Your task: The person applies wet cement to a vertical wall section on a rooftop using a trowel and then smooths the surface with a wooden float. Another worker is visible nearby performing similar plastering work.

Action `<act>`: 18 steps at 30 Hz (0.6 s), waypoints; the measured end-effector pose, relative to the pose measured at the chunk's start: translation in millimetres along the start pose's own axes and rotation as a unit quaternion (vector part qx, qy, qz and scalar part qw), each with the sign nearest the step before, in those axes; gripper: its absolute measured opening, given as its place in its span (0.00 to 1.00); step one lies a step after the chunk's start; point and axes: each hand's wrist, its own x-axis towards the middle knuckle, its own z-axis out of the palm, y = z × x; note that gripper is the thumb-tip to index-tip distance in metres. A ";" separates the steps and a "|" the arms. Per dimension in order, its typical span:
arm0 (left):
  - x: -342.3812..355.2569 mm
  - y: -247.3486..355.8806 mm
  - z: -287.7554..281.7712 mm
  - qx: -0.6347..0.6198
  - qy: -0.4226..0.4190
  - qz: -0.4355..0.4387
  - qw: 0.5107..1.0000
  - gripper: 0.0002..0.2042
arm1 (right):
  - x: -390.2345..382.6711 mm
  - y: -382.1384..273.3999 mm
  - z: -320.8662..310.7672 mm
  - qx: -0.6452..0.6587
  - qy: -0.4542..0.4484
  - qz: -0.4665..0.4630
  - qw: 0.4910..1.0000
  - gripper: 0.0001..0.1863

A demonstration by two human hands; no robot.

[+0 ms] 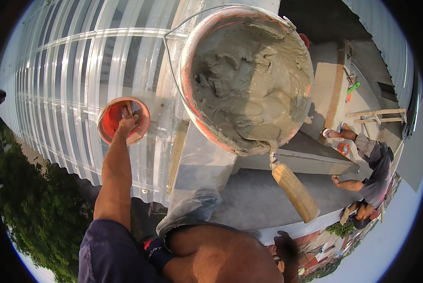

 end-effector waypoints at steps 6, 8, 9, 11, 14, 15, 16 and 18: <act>-21.8 -0.4 -8.3 0.035 0.083 -0.001 0.996 0.26 | 14.3 -54.7 -26.6 -0.104 -0.003 -0.016 0.994 0.06; -30.1 1.1 -9.2 0.028 0.109 0.015 0.994 0.25 | 22.9 -77.9 -32.0 -0.080 0.014 0.012 0.997 0.09; -32.8 3.0 -5.3 0.024 0.112 0.010 0.993 0.25 | 27.0 -87.2 -34.6 -0.048 0.021 0.043 0.998 0.10; -32.2 5.1 0.7 0.001 0.122 0.025 0.992 0.25 | 31.8 -99.9 -36.7 -0.009 0.031 0.060 0.998 0.14; -26.4 3.7 13.5 -0.037 0.114 0.015 0.993 0.26 | 35.1 -104.2 -32.3 0.003 0.031 0.048 0.998 0.17; -24.2 3.1 17.6 -0.040 0.112 0.022 0.993 0.28 | 36.9 -103.0 -29.6 0.004 0.030 0.062 0.998 0.17; -22.1 3.4 21.0 -0.043 0.116 0.022 0.992 0.29 | 38.6 -101.4 -27.1 0.004 0.028 0.088 0.996 0.17; -21.9 4.1 21.2 -0.048 0.108 0.017 0.993 0.32 | 45.0 -97.3 -22.8 0.007 0.028 0.085 0.996 0.17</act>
